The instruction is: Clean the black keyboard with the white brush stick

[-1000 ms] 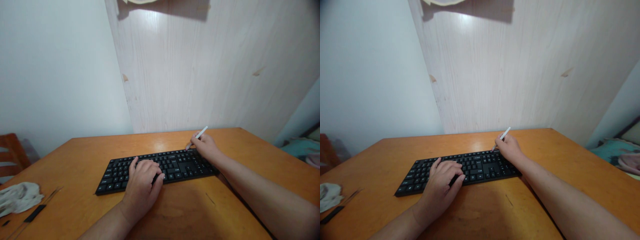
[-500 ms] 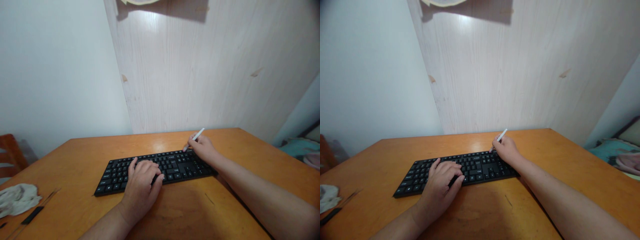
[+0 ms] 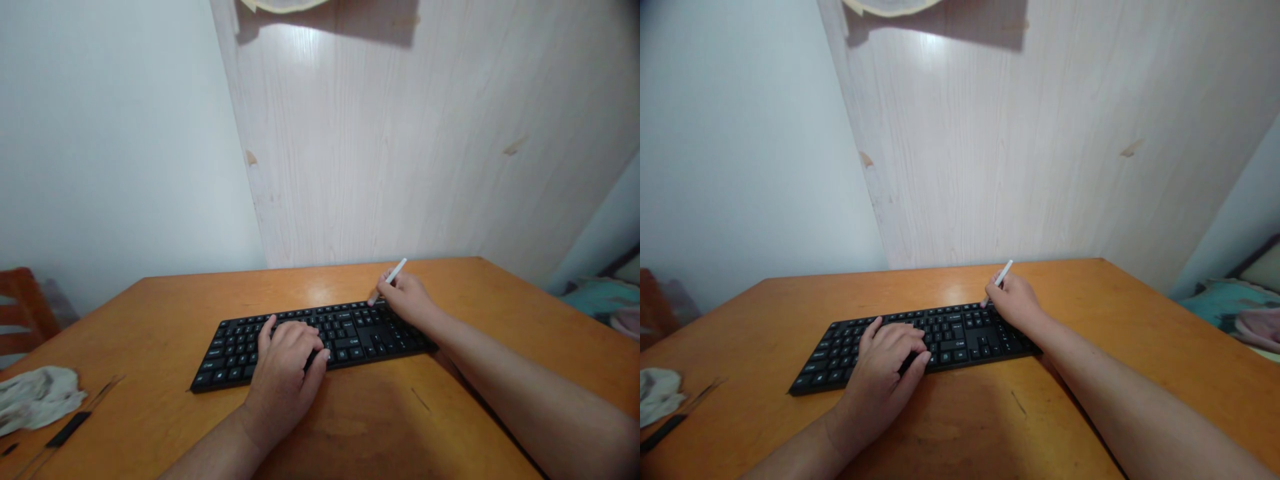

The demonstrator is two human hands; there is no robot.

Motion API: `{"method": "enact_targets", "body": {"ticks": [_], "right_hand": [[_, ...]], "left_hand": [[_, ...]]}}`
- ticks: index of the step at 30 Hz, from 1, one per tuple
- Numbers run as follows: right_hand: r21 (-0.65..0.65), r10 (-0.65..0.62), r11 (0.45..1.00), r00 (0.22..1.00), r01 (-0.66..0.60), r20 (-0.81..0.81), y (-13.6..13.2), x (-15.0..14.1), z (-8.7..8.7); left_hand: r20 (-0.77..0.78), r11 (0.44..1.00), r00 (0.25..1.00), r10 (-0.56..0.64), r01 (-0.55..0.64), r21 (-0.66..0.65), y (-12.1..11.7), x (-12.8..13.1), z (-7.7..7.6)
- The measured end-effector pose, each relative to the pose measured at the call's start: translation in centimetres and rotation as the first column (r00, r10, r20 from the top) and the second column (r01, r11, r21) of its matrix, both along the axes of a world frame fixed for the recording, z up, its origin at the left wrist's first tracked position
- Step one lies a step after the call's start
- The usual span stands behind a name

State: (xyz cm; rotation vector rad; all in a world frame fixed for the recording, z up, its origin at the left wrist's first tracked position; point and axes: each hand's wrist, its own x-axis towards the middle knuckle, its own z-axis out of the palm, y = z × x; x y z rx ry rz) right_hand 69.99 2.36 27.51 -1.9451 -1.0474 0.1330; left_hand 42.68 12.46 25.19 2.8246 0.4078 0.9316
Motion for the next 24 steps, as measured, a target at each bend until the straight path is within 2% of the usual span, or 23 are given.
{"method": "enact_targets", "body": {"ticks": [4,8,12,15,18,24], "right_hand": [[0.032,-0.025,0.999,1.0,0.025,-0.014,-0.2,0.2,0.4],[0.152,0.079,0.987,0.984,-0.055,-0.159,-0.3,-1.6,1.3],[0.201,0.27,0.956,0.907,-0.213,-0.323,-0.4,-4.6,2.1],[0.189,0.331,0.941,0.88,-0.281,-0.339,-0.7,-6.7,2.5],[0.212,0.431,0.902,0.817,-0.377,-0.382,-1.0,-8.4,2.4],[0.248,0.505,0.863,0.74,-0.441,-0.444,-1.4,-10.8,2.1]], "left_hand": [[-0.004,1.0,1.0,0.002,-0.002,-0.001,0.0,0.0,0.0],[0.011,1.0,1.0,0.006,-0.006,0.005,-0.3,0.0,0.2],[0.055,1.0,0.998,0.01,-0.01,0.001,-0.8,-0.1,0.7],[0.091,1.0,0.996,0.005,-0.005,0.004,-1.1,-0.2,0.9],[0.09,1.0,0.996,-0.018,0.018,-0.001,-1.4,-0.3,1.1],[0.007,0.999,0.999,-0.051,0.051,-0.018,-2.0,-0.4,1.8]]}}
